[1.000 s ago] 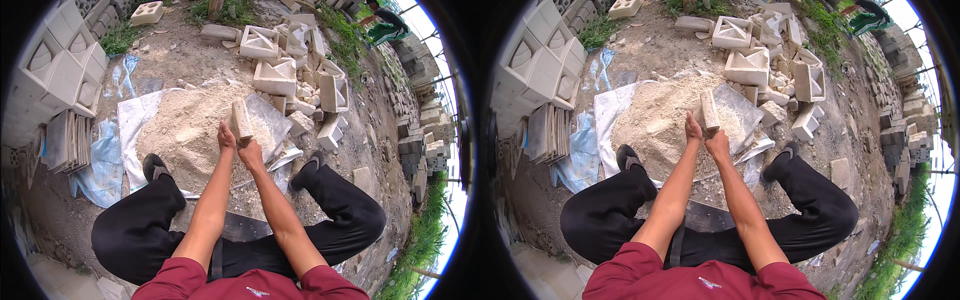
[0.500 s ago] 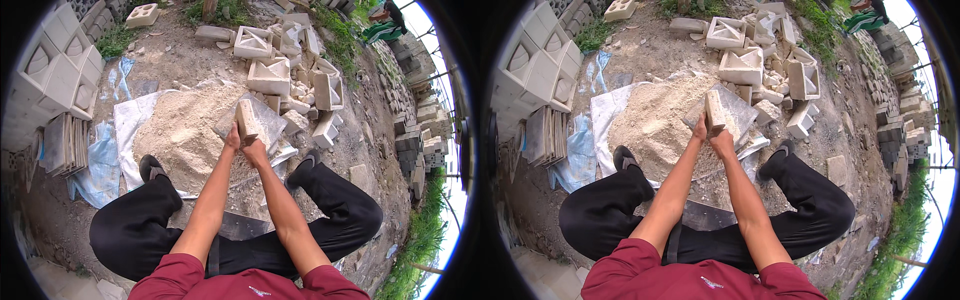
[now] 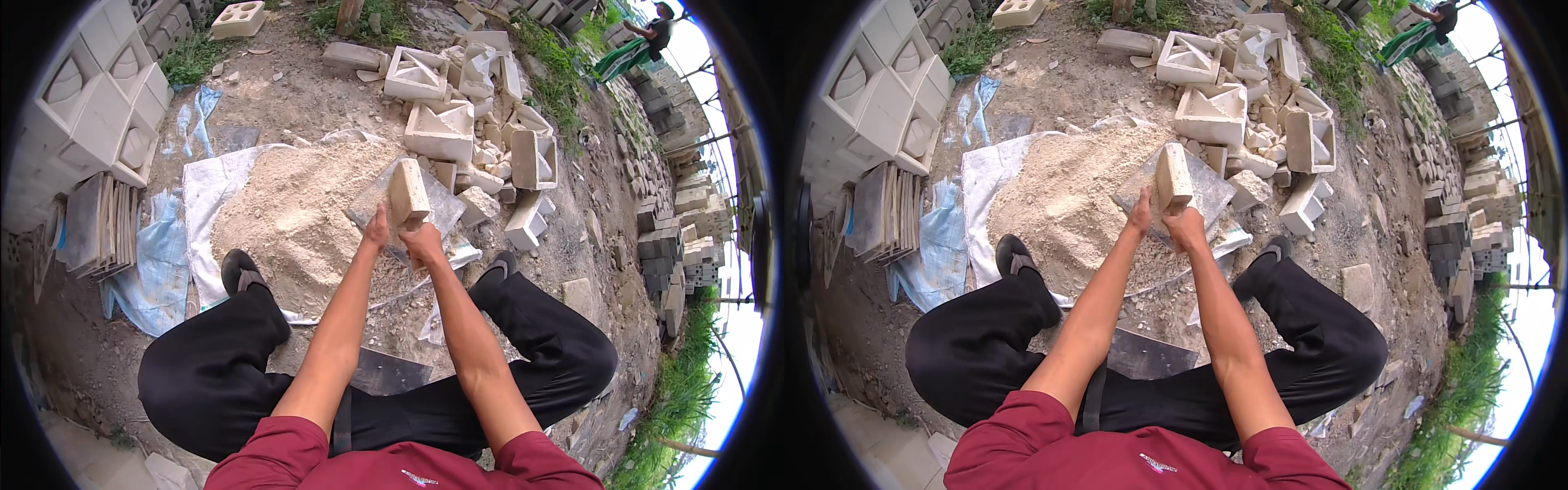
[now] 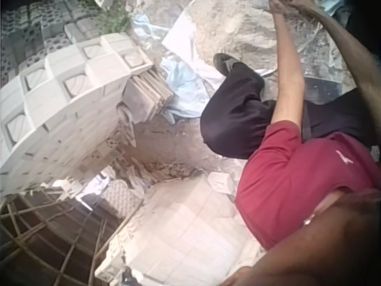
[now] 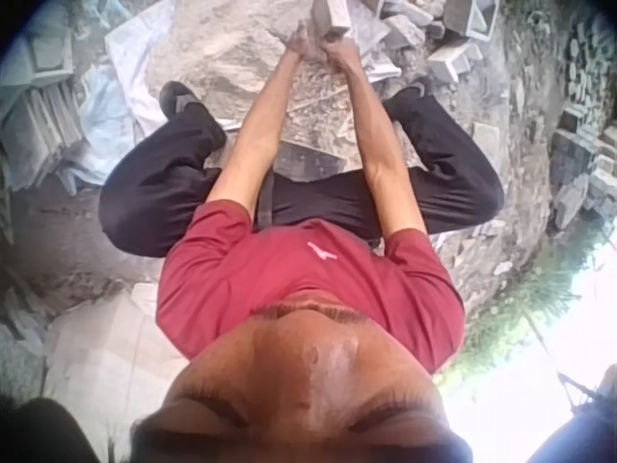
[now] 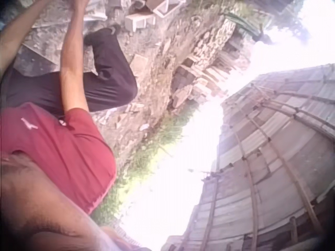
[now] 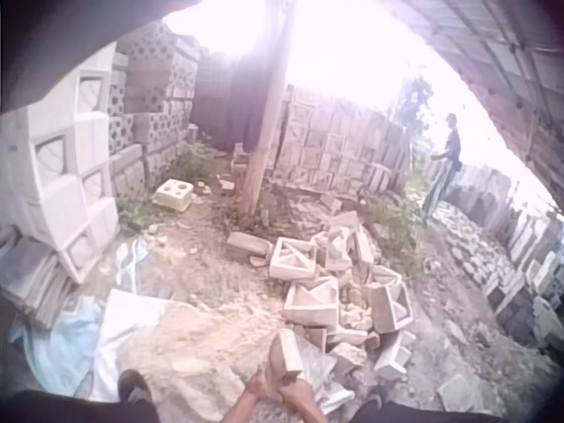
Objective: The person rubs a small stone block against a flat stone surface and uses their hands to wipe away accumulated dust and debris.
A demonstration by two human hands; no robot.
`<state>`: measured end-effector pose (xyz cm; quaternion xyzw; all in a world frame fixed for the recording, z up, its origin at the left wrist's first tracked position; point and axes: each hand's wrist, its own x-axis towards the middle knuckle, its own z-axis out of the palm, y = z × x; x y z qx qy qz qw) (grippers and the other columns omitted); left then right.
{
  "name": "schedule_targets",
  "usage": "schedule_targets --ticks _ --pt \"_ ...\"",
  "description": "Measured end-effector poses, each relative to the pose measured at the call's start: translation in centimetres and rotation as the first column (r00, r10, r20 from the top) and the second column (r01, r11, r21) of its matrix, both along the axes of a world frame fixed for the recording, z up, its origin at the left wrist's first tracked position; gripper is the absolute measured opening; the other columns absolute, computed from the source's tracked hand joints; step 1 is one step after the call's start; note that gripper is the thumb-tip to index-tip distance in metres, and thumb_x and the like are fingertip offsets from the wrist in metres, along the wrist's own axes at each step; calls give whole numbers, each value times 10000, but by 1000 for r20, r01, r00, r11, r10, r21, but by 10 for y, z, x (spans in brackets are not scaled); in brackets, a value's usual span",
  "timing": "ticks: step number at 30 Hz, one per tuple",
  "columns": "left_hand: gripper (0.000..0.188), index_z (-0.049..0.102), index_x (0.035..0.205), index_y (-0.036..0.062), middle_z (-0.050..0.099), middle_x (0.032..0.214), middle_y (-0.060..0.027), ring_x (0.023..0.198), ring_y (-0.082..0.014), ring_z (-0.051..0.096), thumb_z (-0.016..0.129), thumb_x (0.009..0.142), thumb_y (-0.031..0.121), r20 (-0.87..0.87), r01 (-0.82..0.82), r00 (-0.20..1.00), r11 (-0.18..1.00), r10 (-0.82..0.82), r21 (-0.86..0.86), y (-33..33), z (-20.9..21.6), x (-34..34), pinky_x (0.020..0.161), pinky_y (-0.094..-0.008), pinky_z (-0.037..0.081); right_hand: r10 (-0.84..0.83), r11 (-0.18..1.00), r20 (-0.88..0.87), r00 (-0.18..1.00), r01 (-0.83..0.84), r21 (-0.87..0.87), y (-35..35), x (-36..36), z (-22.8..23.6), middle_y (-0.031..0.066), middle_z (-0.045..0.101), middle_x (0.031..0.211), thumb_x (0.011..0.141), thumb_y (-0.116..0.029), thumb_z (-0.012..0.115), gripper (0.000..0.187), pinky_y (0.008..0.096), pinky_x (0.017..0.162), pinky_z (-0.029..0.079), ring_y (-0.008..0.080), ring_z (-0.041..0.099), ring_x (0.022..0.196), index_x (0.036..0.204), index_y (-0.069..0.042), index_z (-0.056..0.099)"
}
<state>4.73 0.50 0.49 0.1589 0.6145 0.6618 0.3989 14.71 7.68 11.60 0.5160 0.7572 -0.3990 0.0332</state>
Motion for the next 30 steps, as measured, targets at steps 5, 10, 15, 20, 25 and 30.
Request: schedule_targets --ticks 5,10,15,20,25,30 --pt "799 293 1440 -74 293 1518 -214 1428 -288 248 137 991 568 10 -14 1000 1000 14 -24 3 16 19 1169 -310 174 -106 981 -178 978 132 143 -13 18 -9 239 694 875 688 -282 710 419 391 755 547 340 694 863 898 77 665" --pt "801 313 1434 -66 316 1504 -217 1419 -288 266 156 987 579 28 -59 998 998 58 38 2 -7 3 1164 -318 188 -6 997 -81 997 13 82 -22 18 -8 274 676 972 686 -321 723 526 402 825 528 376 664 967 1015 82 642" --pt "827 336 1427 -60 359 1481 -212 1403 -290 300 164 976 611 128 -109 988 984 91 142 4 0 5 1156 -320 207 -72 986 -121 990 88 138 -39 22 0 283 669 973 699 -237 696 449 419 853 516 392 651 981 1032 58 637" --pt "850 363 1417 -56 406 1453 -209 1383 -294 337 169 966 638 160 -158 978 976 134 149 3 9 22 1145 -320 231 -39 993 -76 996 47 109 -47 45 -19 252 683 969 694 -223 721 438 391 835 523 354 670 958 1038 40 653" --pt "867 383 1403 -63 431 1431 -220 1367 -299 363 158 962 648 99 -166 984 968 149 190 -5 -23 -1 1136 -319 253 64 994 -56 996 -59 88 -43 16 3 255 681 973 692 -241 714 435 405 831 522 358 670 951 1017 43 657" --pt "878 262 1464 -36 355 1488 -168 1368 -250 343 150 953 669 262 -177 958 960 117 217 2 -15 18 1140 -318 238 -70 983 -240 968 108 148 -55 18 15 260 682 945 691 -266 696 453 421 826 522 381 669 924 998 63 651"
